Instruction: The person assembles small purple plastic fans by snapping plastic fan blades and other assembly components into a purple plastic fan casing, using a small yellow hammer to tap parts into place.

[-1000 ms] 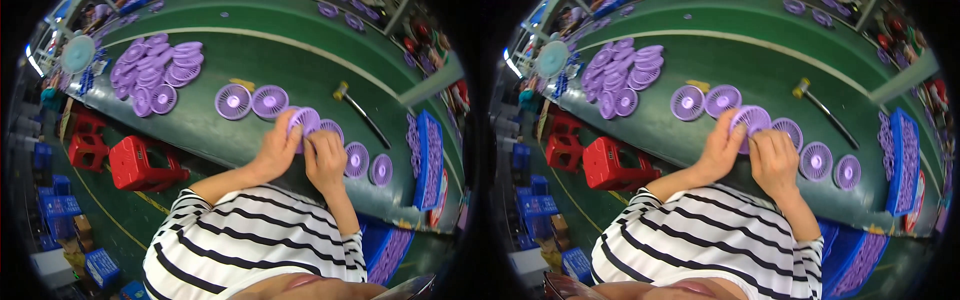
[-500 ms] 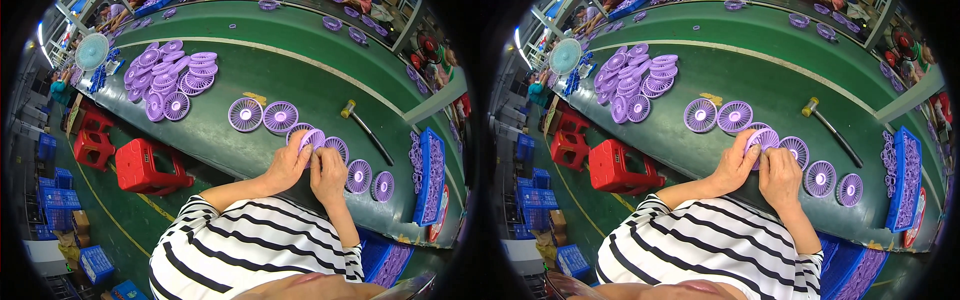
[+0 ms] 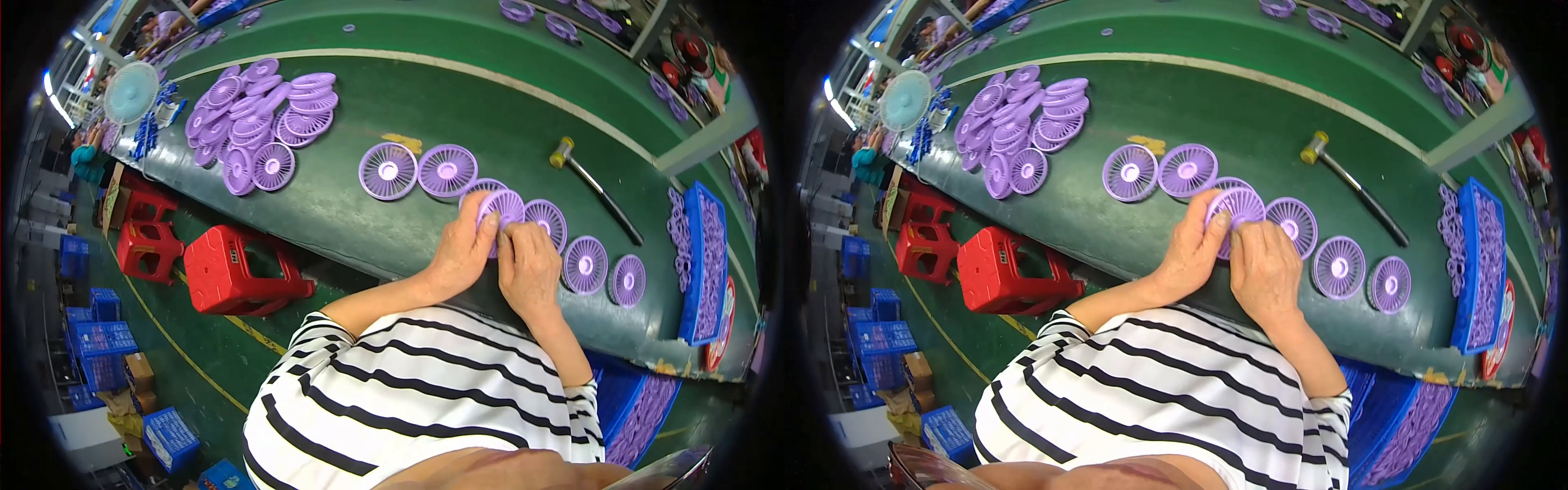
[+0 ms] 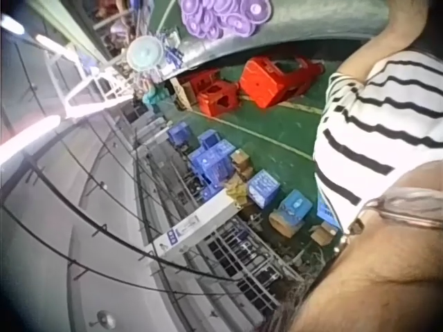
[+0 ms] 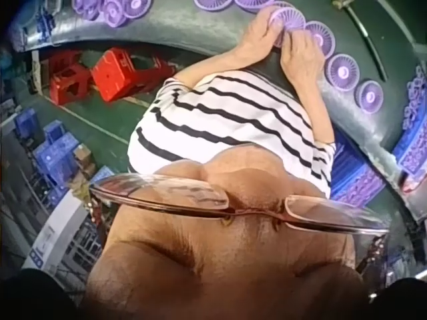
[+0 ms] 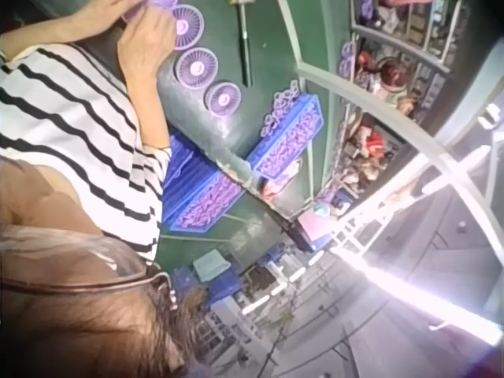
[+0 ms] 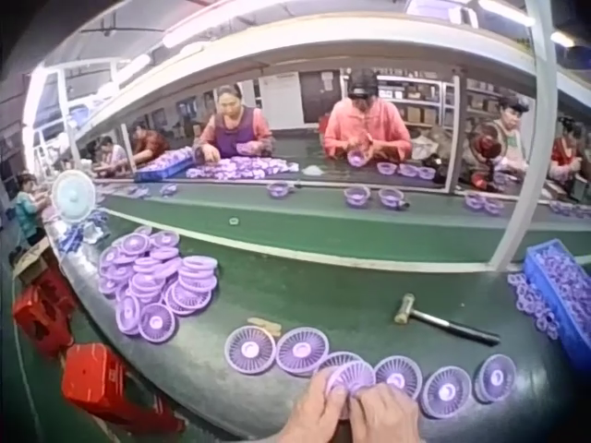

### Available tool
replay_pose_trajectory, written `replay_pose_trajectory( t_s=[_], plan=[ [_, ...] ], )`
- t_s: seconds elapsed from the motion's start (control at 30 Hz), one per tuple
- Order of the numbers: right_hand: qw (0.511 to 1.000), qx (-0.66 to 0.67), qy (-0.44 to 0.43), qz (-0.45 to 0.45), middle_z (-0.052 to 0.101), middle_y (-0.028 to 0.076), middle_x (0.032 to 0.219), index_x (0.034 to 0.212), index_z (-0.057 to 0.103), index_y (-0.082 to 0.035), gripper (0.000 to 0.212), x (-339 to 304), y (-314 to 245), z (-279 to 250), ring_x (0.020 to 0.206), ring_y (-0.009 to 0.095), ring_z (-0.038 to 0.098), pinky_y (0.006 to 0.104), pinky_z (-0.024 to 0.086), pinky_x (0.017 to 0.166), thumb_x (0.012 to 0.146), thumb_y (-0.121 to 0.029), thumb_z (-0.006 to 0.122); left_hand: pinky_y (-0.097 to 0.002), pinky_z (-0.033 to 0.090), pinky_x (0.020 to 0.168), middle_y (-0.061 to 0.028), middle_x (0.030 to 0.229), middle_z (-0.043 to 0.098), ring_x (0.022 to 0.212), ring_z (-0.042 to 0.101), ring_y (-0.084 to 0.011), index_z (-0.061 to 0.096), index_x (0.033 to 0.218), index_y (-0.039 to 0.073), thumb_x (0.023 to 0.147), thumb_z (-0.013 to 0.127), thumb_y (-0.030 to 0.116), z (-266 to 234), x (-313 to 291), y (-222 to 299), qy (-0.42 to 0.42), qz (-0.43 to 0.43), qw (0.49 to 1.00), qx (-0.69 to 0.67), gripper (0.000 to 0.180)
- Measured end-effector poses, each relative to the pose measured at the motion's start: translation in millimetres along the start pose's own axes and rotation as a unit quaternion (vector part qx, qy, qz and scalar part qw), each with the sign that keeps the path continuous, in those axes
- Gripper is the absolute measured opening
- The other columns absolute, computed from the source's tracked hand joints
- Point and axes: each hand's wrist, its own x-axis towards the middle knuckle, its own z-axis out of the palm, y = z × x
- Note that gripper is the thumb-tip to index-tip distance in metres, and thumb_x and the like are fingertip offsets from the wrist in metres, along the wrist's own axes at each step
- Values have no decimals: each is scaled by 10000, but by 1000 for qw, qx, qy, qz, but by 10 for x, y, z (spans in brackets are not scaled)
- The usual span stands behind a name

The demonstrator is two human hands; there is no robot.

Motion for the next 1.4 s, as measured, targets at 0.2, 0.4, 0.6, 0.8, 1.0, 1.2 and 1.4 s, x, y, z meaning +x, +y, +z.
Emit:
replay_pose_trajectory(
  t_s=[0.2,0.4,0.6,0.8,1.0,1.2,1.4],
  plan=[
    [998,35,57,-18,558,99,764,846,565,-38,120,11,54,16,672,285,545,375,436,588,768,-38,655,-275,427,881,-82,1088,554,981,518,-139,442,1233,-1,987,458,241,-42,74,-52,-19,-42,984,-173,345],
    [990,60,119,-54,597,73,754,808,589,-36,166,-2,118,-25,655,250,572,336,448,571,699,-1,709,-254,416,898,-56,1083,552,998,504,-98,442,1234,1,998,439,272,-70,93,-19,-51,-107,944,-308,359],
    [988,22,122,-90,610,63,783,824,603,-40,180,-13,94,-51,678,236,582,324,455,582,689,-24,721,-242,428,851,-48,1032,569,940,512,-94,454,1217,2,998,440,273,-46,58,-14,-54,-100,952,-286,349],
    [996,5,66,-61,569,61,742,807,592,-54,129,-19,63,-1,636,235,551,335,439,572,743,-76,701,-260,454,762,-62,942,587,844,532,-105,479,1178,20,992,452,263,-29,6,-23,-30,-9,991,-129,307],
    [998,-9,55,-34,543,72,714,814,573,-53,112,-42,3,56,620,249,546,349,439,556,781,-95,671,-265,460,744,-69,929,592,841,542,-112,474,1182,24,992,449,246,-25,17,-61,-25,-7,992,-122,293],
    [999,17,21,40,540,94,708,822,552,-51,102,-55,-55,74,622,273,551,373,438,542,796,-78,646,-275,471,724,-77,919,604,821,559,-123,466,1189,20,991,445,223,11,-22,-60,-7,14,994,-106,284],
    [998,-9,31,53,545,105,731,811,546,-50,109,-82,-63,132,635,286,551,380,429,550,787,-74,650,-281,479,720,-90,929,604,821,565,-131,456,1204,24,991,444,224,5,-33,-52,-9,9,997,-76,293]
  ],
)
